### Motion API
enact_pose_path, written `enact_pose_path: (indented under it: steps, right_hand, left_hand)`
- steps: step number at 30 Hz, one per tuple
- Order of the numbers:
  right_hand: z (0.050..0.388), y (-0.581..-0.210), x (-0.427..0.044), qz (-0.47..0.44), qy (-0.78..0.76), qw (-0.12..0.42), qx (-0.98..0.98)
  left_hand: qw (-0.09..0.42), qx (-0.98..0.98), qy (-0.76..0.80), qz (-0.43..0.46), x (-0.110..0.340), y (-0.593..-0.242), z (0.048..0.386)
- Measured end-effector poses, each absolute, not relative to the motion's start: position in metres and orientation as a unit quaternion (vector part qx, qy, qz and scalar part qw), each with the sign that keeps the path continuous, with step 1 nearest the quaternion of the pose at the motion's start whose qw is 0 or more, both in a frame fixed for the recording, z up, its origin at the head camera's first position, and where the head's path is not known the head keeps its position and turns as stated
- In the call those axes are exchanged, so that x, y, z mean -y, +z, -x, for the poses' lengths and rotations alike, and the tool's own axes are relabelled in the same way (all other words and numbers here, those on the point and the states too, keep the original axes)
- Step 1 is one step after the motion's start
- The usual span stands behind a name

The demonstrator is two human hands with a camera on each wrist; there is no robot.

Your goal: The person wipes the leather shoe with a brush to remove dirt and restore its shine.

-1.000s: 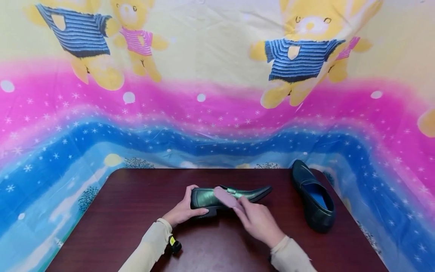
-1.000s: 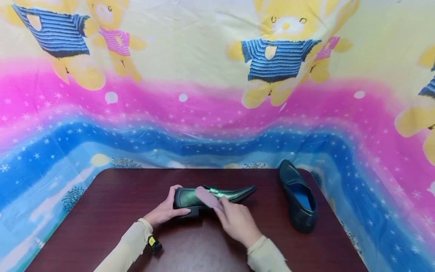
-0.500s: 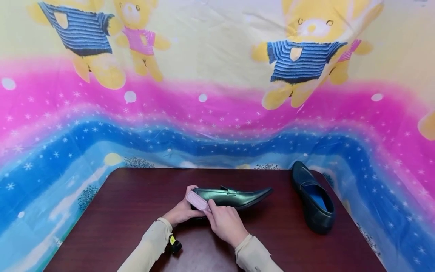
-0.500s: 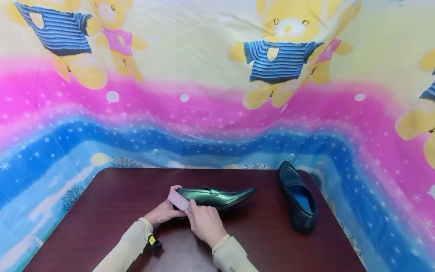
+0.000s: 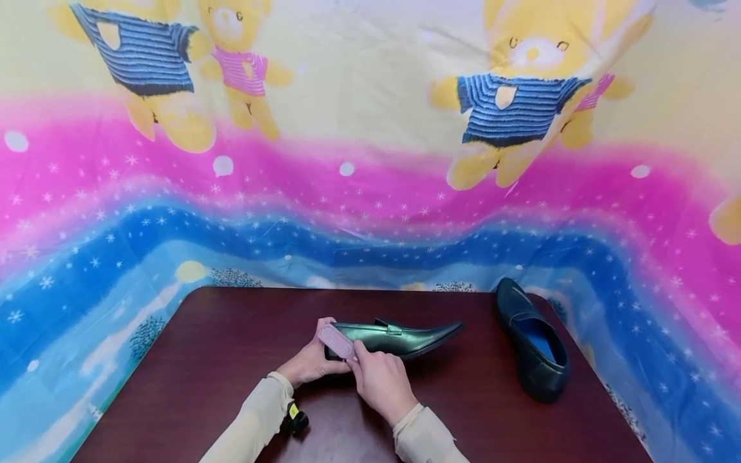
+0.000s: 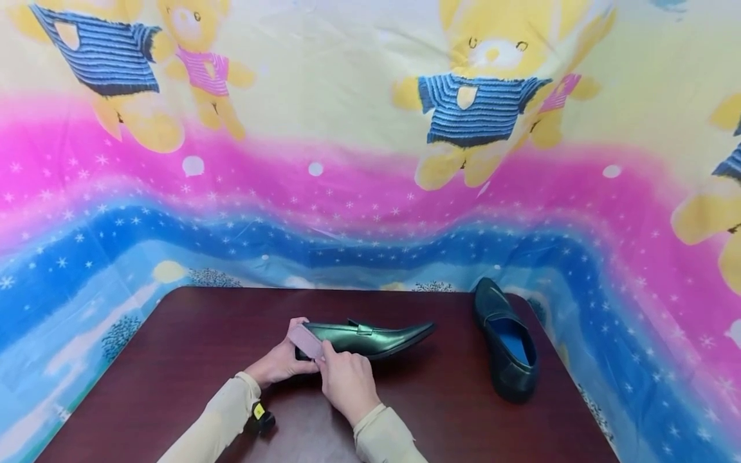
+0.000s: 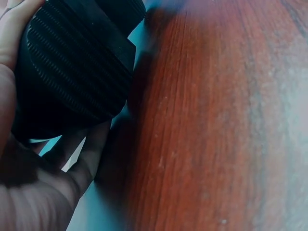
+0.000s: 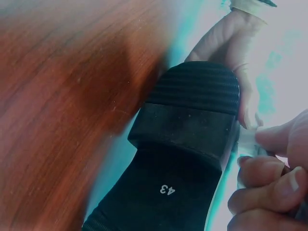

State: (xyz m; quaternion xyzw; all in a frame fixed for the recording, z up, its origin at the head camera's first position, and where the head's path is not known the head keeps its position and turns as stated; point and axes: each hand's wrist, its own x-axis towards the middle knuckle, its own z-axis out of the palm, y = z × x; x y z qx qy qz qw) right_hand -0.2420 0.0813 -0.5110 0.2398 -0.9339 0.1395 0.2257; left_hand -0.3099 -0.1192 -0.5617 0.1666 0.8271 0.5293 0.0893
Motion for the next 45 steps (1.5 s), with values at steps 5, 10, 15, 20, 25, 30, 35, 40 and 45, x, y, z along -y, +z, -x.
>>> enact_pose_path:
  steps: [5,10,15,20,25,30,35,40,45]
  right_hand:
    - [0.241,-0.509,-0.089,-0.205,0.137,0.249,0.936]
    - [0.241,-0.508,-0.104,-0.163,0.137,0.269,0.939]
    - [0.240,-0.506,-0.114,-0.132,0.128,0.283,0.941]
    - [0.236,-0.502,-0.108,-0.136,0.138,0.276,0.941]
    - [0.232,-0.501,-0.088,-0.200,0.148,0.238,0.939]
    - [0.230,-0.506,-0.069,-0.228,0.122,0.252,0.933]
    - [0.231,-0.509,-0.063,-0.216,0.121,0.261,0.933]
    - [0.234,-0.509,-0.070,-0.182,0.122,0.256,0.941]
    - [0.235,-0.508,-0.089,-0.141,0.128,0.284,0.940]
  left_hand:
    - [0.104,-0.816,0.549,-0.149,0.120,-0.560,0.310]
    - [0.107,-0.817,0.549,-0.140,0.123,-0.558,0.309]
    - [0.104,-0.816,0.552,-0.138,0.125,-0.560,0.308]
    - [0.095,-0.816,0.550,-0.150,0.124,-0.562,0.307]
    - [0.080,-0.825,0.538,-0.153,0.124,-0.566,0.306]
    - [0.072,-0.830,0.529,-0.162,0.123,-0.567,0.306]
    - [0.074,-0.831,0.526,-0.165,0.123,-0.567,0.306]
    - [0.084,-0.828,0.531,-0.159,0.123,-0.566,0.307]
    - [0.093,-0.824,0.537,-0.153,0.122,-0.565,0.308]
